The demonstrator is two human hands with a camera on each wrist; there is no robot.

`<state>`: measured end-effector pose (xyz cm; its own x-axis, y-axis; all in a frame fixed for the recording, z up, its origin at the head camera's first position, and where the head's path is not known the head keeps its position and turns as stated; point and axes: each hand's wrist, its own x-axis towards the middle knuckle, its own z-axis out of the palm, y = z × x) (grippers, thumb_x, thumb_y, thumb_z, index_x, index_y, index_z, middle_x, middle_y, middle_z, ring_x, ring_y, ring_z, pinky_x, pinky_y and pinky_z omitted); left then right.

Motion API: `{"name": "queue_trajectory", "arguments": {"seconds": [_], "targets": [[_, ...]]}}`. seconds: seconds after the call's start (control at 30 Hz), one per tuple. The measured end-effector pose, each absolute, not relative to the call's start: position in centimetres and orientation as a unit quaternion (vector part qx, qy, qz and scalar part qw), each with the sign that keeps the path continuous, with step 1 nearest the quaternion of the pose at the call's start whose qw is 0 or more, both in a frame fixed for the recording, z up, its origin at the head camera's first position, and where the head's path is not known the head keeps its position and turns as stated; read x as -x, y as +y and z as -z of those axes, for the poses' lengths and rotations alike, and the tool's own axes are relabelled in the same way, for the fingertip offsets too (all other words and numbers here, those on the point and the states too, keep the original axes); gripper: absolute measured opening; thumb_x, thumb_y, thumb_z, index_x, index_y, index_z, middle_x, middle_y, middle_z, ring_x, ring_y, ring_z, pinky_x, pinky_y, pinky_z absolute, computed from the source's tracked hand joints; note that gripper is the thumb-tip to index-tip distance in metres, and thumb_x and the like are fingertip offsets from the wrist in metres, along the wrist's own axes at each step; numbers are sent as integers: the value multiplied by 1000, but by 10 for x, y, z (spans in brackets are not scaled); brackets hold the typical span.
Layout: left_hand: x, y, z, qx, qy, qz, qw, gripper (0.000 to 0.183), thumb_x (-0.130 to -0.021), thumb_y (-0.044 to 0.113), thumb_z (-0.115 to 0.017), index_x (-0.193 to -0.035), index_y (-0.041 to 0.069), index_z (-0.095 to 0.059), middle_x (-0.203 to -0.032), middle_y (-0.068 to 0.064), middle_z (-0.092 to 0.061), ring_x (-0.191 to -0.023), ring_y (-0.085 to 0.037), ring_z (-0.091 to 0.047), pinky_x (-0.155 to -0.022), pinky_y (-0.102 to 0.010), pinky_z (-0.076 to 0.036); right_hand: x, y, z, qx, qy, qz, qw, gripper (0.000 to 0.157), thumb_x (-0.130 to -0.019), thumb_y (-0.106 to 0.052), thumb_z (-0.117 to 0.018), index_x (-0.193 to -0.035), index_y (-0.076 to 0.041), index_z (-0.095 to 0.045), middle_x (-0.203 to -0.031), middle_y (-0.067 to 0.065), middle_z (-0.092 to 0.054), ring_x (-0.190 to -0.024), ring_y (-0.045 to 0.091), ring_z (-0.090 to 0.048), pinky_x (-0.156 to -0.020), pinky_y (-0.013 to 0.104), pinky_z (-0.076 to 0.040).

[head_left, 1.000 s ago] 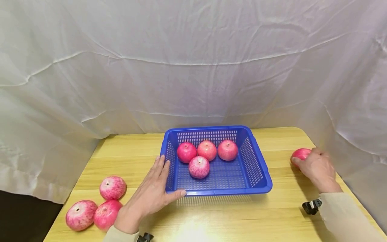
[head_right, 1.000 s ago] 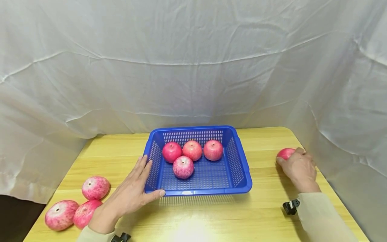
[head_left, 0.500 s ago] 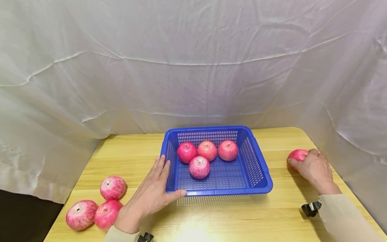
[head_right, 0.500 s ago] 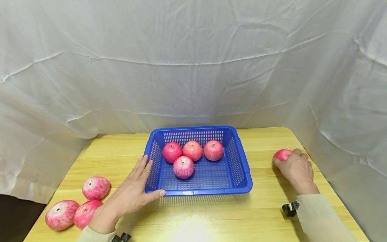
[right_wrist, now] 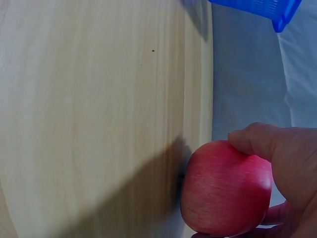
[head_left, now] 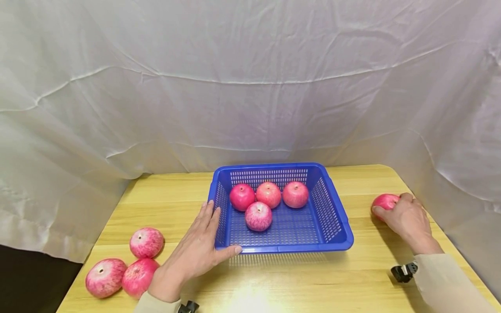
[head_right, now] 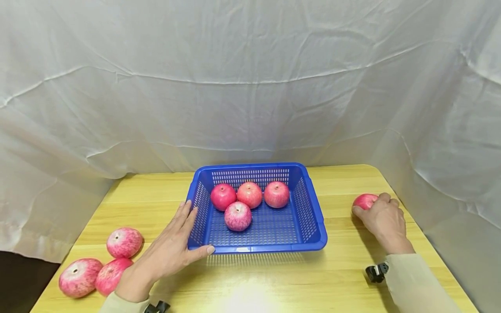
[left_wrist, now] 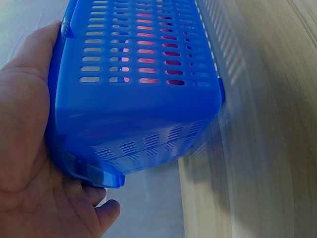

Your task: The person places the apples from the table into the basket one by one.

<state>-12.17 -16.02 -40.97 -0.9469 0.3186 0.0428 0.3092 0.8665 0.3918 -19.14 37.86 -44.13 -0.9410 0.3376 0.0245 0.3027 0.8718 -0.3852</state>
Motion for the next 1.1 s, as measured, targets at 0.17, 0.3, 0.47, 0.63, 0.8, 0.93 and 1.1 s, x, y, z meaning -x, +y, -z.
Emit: {"name": "queue_trajectory", "arguments": {"seconds": [0.17, 0.3, 0.47, 0.63, 0.8, 0.93, 1.1], "targets": [[122, -160, 410, -164, 966, -202, 9, 122, -87, 88, -53, -167, 1, -22, -177, -18, -3, -165, -34, -1, -130, -56, -20, 190, 377, 439, 160, -967, -192, 50, 86, -90, -43, -74, -128, 25, -36, -107, 42, -43, -91, 57, -51, -73, 65, -49], [122, -160, 410, -165, 966, -200, 7, 122, -87, 88, -54, -167, 1, -22, -177, -18, -3, -165, -34, -1, -130, -55, -20, 189, 375, 435, 153, -967, -194, 56, 86, -90, -43, -73, -129, 24, -37, -108, 41, -45, -92, 56, -51, -73, 65, -49], [122, -161, 410, -166, 966, -198, 6, 123, -87, 89, -53, -167, 1, -23, -177, -18, -3, -165, -34, -1, -130, -55, -20, 185, 370, 425, 146, -967, -199, 58, 89, -91, -49, -73, -130, 23, -38, -109, 40, -46, -93, 54, -52, -70, 62, -48], [122, -161, 410, -166, 966, -198, 4, 123, -87, 89, -53, -166, 0, -23, -177, -18, -3, -165, -34, -1, -130, -55, -20, 182, 363, 411, 130, -968, -207, 65, 89, -92, -51, -73, -130, 22, -39, -107, 38, -49, -88, 50, -54, -62, 52, -50], [122, -161, 410, -164, 966, -199, 8, 123, -86, 89, -52, -167, 1, -22, -177, -18, -3, -165, -34, 0, -130, -55, -20, 180, 352, 396, 113, -968, -208, 80, 87, -92, -52, -73, -128, 20, -41, -102, 35, -51, -82, 47, -55, -54, 43, -48], [122, -161, 410, -164, 966, -200, 9, 123, -86, 89, -52, -167, 0, -22, -177, -18, -3, -165, -34, 0, -130, -55, -20, 179, 341, 382, 95, -970, -199, 100, 85, -92, -52, -73, -129, 18, -42, -103, 35, -52, -83, 47, -56, -54, 45, -48], [122, -161, 410, -164, 966, -200, 7, 123, -87, 88, -53, -166, 0, -23, -177, -18, -3, -165, -35, -1, -130, -55, -20, 177, 321, 357, 66, -976, -179, 102, 92, -92, -54, -71, -141, 17, -39, -113, 36, -52, -91, 50, -56, -58, 51, -49]]}}
